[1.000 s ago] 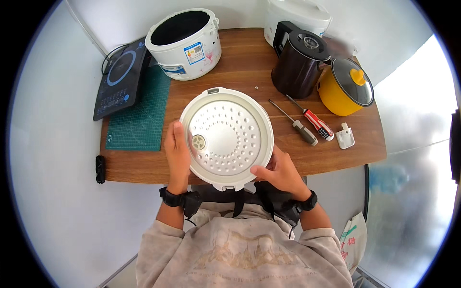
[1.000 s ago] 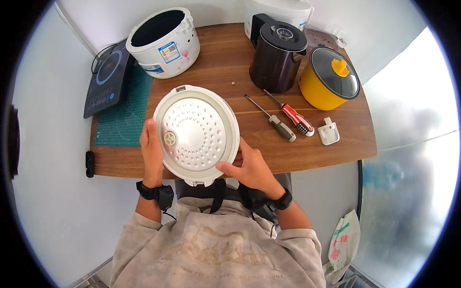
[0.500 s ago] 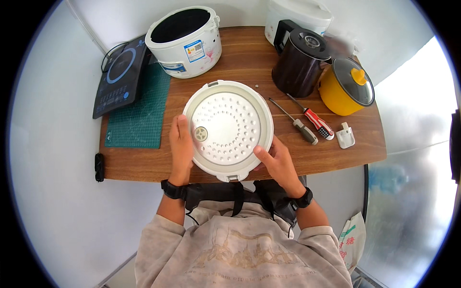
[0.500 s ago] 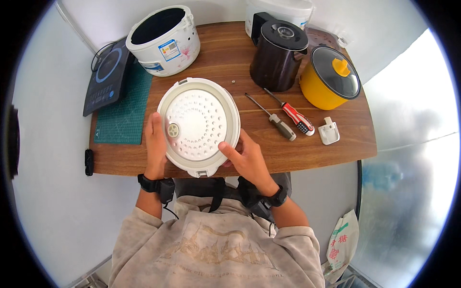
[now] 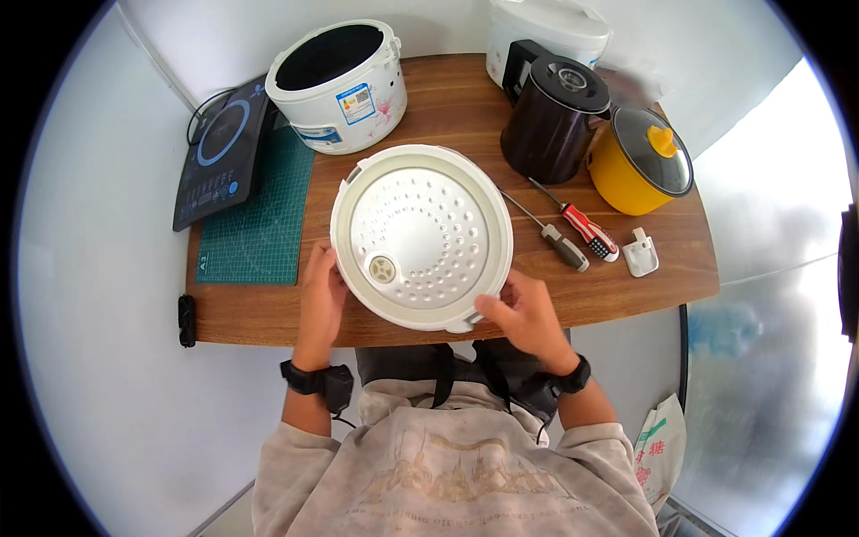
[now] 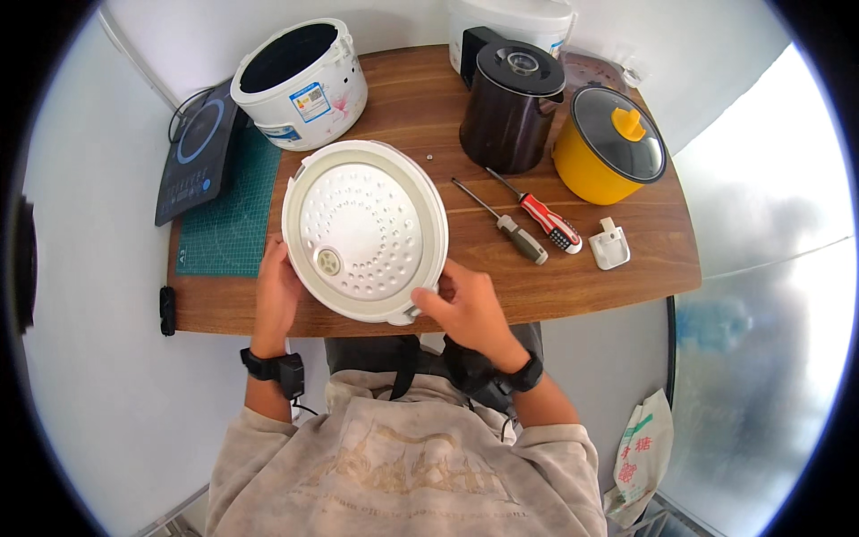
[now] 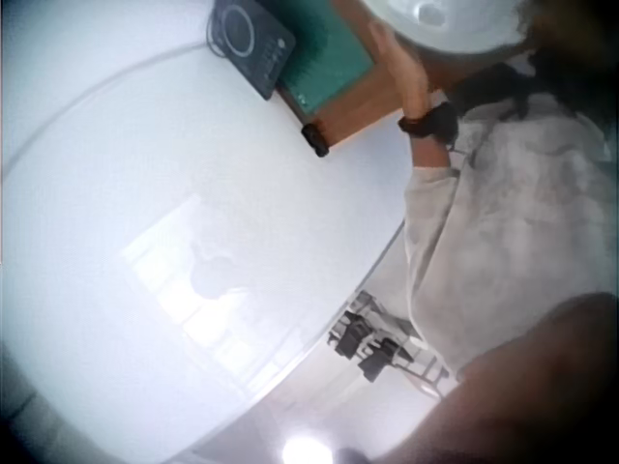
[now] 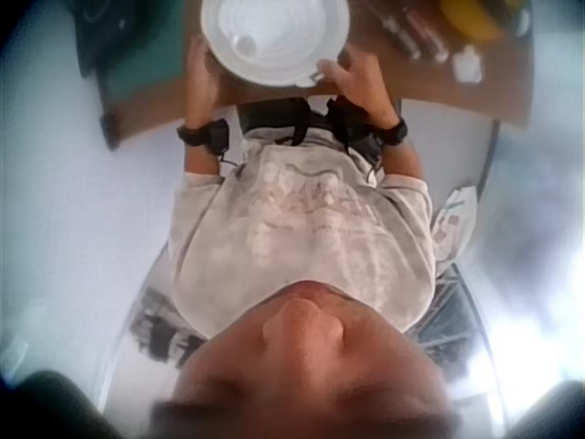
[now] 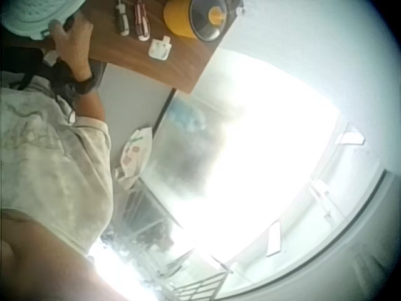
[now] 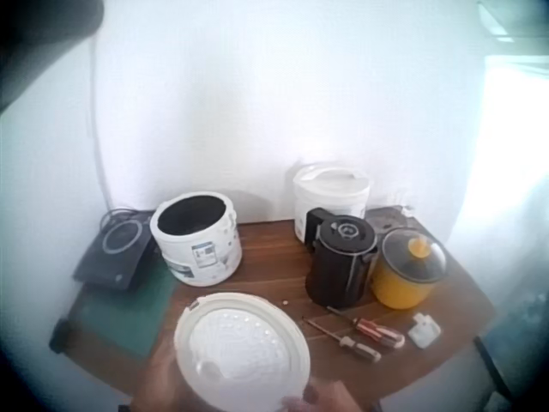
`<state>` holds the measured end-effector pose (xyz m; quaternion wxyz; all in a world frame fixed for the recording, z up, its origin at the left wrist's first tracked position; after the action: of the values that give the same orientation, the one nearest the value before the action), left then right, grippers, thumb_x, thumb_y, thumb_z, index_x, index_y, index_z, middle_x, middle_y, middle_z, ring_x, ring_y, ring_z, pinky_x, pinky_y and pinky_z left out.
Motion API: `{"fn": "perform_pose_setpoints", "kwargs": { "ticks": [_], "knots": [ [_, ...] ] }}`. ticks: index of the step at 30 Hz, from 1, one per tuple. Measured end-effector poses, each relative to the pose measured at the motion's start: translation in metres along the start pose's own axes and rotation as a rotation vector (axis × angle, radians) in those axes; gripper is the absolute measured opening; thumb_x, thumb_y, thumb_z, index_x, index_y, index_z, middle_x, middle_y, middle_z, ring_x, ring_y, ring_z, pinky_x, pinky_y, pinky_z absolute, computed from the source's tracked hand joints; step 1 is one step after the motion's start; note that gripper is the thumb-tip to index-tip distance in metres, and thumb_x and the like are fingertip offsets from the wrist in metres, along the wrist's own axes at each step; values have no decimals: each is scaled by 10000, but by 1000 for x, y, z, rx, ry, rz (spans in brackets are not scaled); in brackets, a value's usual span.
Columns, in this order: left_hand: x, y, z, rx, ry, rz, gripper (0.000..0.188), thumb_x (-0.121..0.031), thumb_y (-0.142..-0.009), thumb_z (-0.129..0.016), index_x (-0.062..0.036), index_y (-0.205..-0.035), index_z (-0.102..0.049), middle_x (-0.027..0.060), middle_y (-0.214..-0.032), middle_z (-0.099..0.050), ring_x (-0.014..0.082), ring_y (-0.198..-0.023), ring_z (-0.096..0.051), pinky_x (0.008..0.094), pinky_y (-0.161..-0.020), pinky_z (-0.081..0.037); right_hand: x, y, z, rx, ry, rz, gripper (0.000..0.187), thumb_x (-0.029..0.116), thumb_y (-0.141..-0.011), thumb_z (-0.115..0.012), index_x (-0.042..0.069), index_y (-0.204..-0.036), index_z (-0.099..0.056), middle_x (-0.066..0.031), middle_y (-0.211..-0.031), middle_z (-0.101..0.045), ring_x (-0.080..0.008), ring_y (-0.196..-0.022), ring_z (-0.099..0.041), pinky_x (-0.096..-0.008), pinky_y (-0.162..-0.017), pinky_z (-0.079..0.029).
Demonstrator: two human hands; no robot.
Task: The person uses a screwdriver to fasten screws into a white plastic lid, then places the lid onto a white rice cooker and secures it.
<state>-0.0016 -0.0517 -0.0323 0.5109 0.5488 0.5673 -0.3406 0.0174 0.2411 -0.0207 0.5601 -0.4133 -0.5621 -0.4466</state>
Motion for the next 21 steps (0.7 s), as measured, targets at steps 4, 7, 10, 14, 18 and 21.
{"fn": "perform_pose_setpoints", "kwargs": {
  "ticks": [4,7,10,14,18,21],
  "knots": [
    [-35,13,4,81,-270,-58,366,-294,-1058,-507,-69,-1347,-506,107,-1345,-609,217,-1255,-577,393,-1054,-464,19,-4,22,-37,80,68,296,124,-869,-707,-54,-1104,-676,-109,-822,-726,-107,-712,-663,-281,-678,-538],
    [-65,19,4,71,-434,-267,415,-304,-1029,-565,-76,-1372,-511,129,-1387,-604,249,-1284,-571,417,-1074,-452,40,-8,33,9,285,88,284,182,-830,-729,-47,-989,-676,-142,-752,-672,-164,-606,-607,-309,-613,-503],
    [-90,20,-8,178,-651,-463,432,-290,-1001,-612,-61,-1363,-550,138,-1377,-620,276,-1284,-580,428,-1073,-451,72,-10,39,101,440,139,273,195,-828,-729,-36,-962,-671,-155,-750,-651,-242,-602,-601,-338,-611,-499],
    [-108,31,-38,468,-931,-588,467,-300,-955,-691,-38,-1333,-608,144,-1367,-633,311,-1270,-591,417,-1062,-461,88,-17,36,213,507,348,240,191,-852,-720,-11,-976,-685,-160,-818,-664,-316,-704,-625,-368,-660,-507],
    [-118,48,-68,631,-1037,-466,547,-365,-898,-753,-52,-1328,-626,162,-1242,-691,322,-1097,-678,379,-935,-526,96,-19,23,312,501,556,230,203,-882,-721,8,-1000,-696,-166,-898,-678,-342,-783,-635,-386,-707,-512],
    [-108,43,-66,600,-980,-395,440,-272,-911,-761,-55,-1274,-638,143,-1138,-725,295,-984,-708,358,-840,-555,106,-18,19,405,565,429,285,204,-898,-735,-4,-1092,-712,-143,-971,-705,-286,-826,-651,-351,-731,-523]
  ]
}}
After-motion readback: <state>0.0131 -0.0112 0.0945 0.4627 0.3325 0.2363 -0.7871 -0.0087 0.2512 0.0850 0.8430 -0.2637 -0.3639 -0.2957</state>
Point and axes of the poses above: each hand's wrist, its own y-axis away from the middle knuckle, its own z-axis out of the back of the hand, x = y × z, the point moved 1 cm from there along -y, towards the middle knuckle
